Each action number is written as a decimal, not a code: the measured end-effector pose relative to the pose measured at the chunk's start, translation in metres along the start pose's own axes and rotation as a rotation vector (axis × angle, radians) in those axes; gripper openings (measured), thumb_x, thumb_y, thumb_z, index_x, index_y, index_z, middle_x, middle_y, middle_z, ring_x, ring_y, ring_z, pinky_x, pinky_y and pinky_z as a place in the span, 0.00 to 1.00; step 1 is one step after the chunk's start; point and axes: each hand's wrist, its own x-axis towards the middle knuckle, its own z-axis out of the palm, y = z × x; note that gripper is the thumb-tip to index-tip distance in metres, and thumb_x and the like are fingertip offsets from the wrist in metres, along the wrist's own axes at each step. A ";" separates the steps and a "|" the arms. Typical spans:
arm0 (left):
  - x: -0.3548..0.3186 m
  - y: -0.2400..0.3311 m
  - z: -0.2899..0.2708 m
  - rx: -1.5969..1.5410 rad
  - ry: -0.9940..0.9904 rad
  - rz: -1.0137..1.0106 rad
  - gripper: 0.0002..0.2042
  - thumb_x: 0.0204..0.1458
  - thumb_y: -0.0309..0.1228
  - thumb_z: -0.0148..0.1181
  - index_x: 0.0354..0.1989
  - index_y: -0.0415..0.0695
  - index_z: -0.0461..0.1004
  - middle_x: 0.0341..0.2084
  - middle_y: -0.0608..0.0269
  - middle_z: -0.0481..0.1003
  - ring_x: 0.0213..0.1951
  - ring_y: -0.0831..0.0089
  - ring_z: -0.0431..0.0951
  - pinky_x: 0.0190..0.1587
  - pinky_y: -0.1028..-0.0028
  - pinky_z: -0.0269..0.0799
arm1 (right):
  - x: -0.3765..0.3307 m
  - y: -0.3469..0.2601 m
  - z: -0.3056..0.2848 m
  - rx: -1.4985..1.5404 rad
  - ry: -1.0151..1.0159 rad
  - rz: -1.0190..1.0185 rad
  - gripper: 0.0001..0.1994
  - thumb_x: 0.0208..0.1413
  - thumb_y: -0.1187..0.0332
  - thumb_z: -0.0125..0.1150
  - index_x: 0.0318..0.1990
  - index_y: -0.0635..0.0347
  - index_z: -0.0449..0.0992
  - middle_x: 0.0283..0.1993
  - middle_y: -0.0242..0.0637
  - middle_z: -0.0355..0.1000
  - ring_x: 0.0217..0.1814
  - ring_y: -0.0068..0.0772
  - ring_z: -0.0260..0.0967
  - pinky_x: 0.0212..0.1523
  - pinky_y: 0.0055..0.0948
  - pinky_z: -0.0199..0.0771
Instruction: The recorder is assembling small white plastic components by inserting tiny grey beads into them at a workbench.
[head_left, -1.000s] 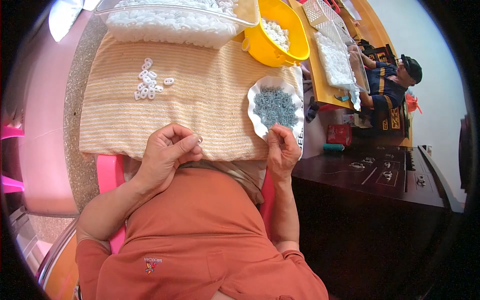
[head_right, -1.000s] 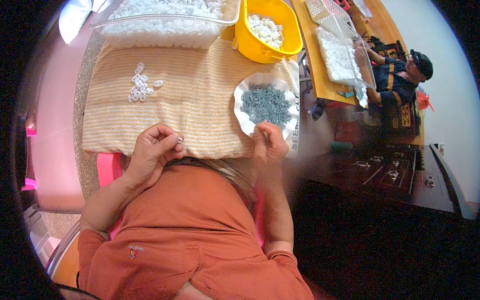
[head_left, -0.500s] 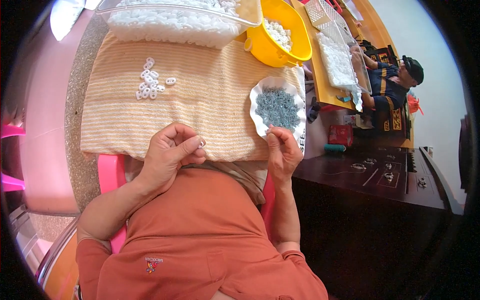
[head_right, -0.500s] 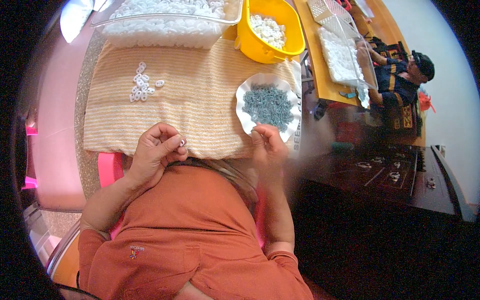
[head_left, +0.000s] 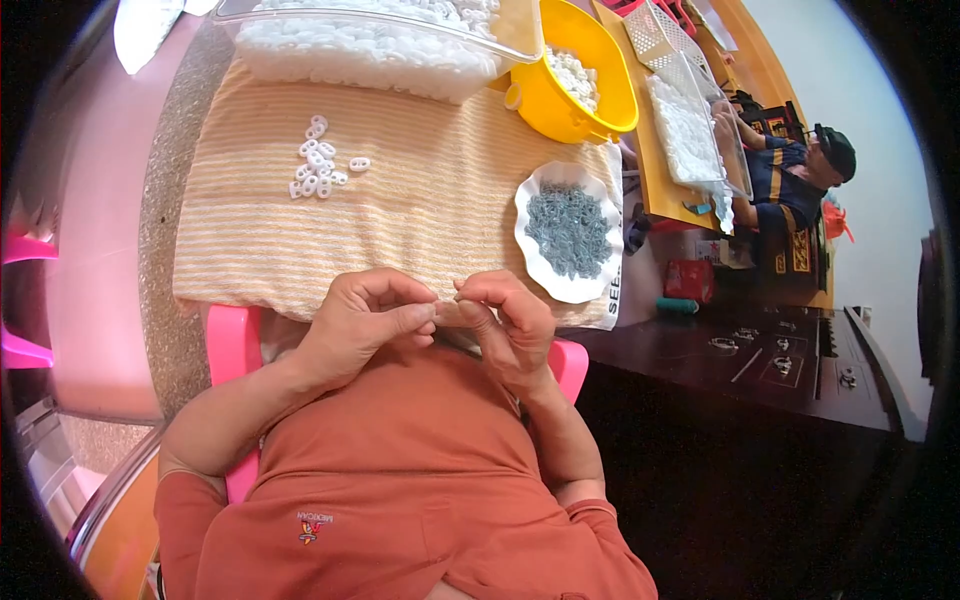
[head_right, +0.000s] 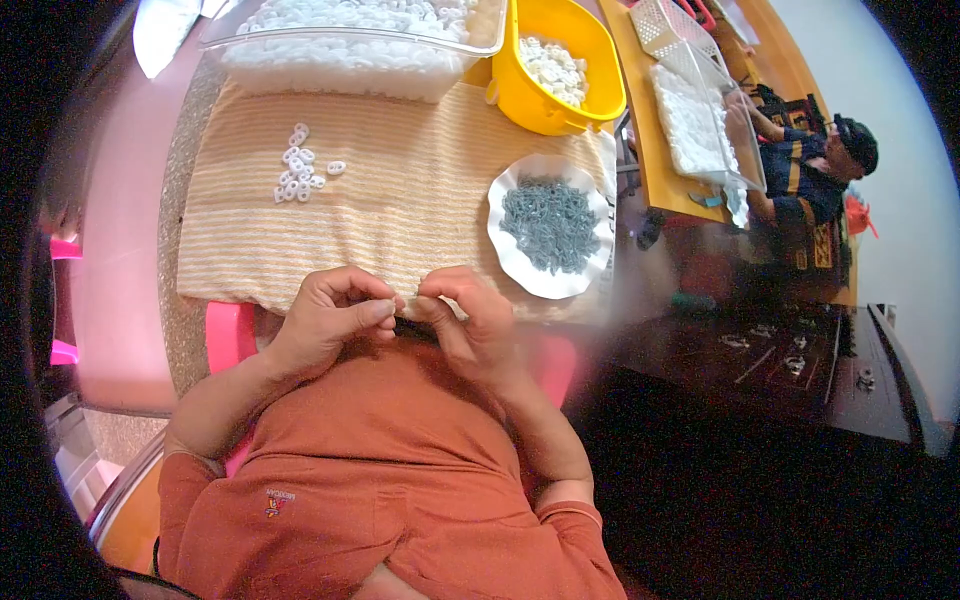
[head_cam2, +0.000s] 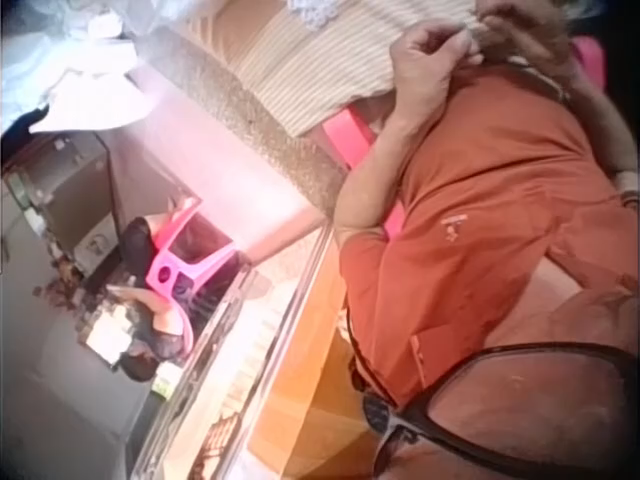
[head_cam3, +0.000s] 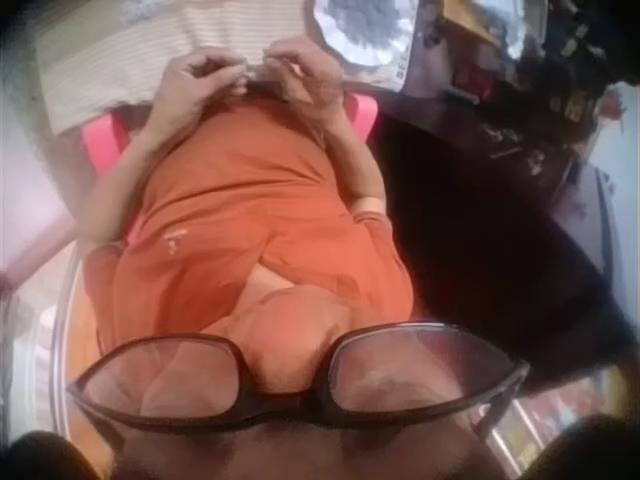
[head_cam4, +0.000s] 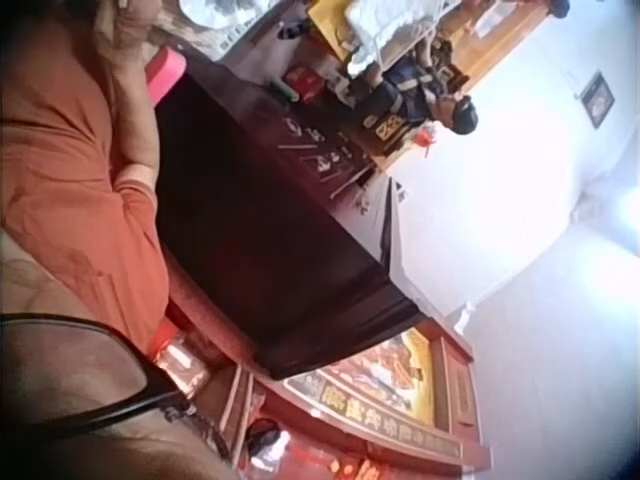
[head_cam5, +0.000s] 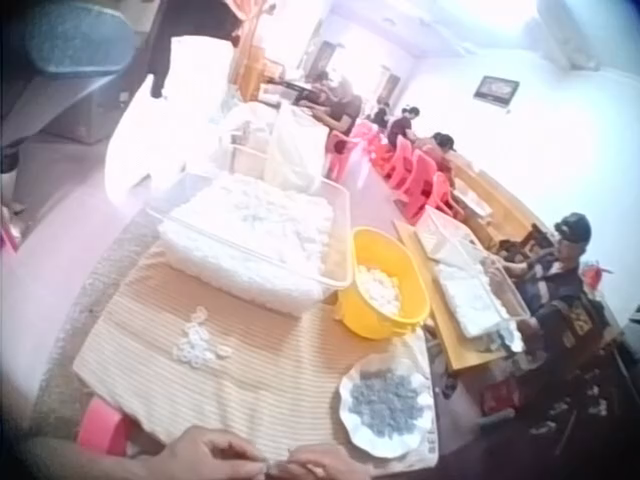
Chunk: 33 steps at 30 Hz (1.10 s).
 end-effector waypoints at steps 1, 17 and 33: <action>0.000 0.000 -0.001 0.000 -0.001 -0.015 0.07 0.53 0.24 0.60 0.40 0.36 0.75 0.33 0.61 0.77 0.33 0.78 0.78 0.37 0.80 0.77 | 0.002 -0.003 0.002 0.018 -0.011 -0.025 0.07 0.49 0.79 0.63 0.36 0.63 0.73 0.34 0.41 0.73 0.35 0.37 0.72 0.37 0.29 0.71; 0.000 0.000 -0.001 -0.101 -0.009 -0.078 0.06 0.52 0.27 0.62 0.36 0.40 0.74 0.30 0.65 0.76 0.31 0.80 0.76 0.35 0.80 0.77 | 0.002 -0.008 0.012 0.056 -0.061 -0.068 0.07 0.48 0.80 0.63 0.35 0.64 0.73 0.33 0.41 0.72 0.34 0.36 0.72 0.36 0.28 0.72; 0.000 0.002 -0.002 -0.076 -0.047 -0.071 0.05 0.52 0.25 0.61 0.34 0.39 0.72 0.27 0.64 0.75 0.29 0.78 0.76 0.33 0.78 0.76 | 0.000 -0.005 0.005 0.210 -0.171 0.067 0.06 0.49 0.81 0.63 0.36 0.66 0.76 0.35 0.39 0.73 0.37 0.27 0.71 0.38 0.21 0.69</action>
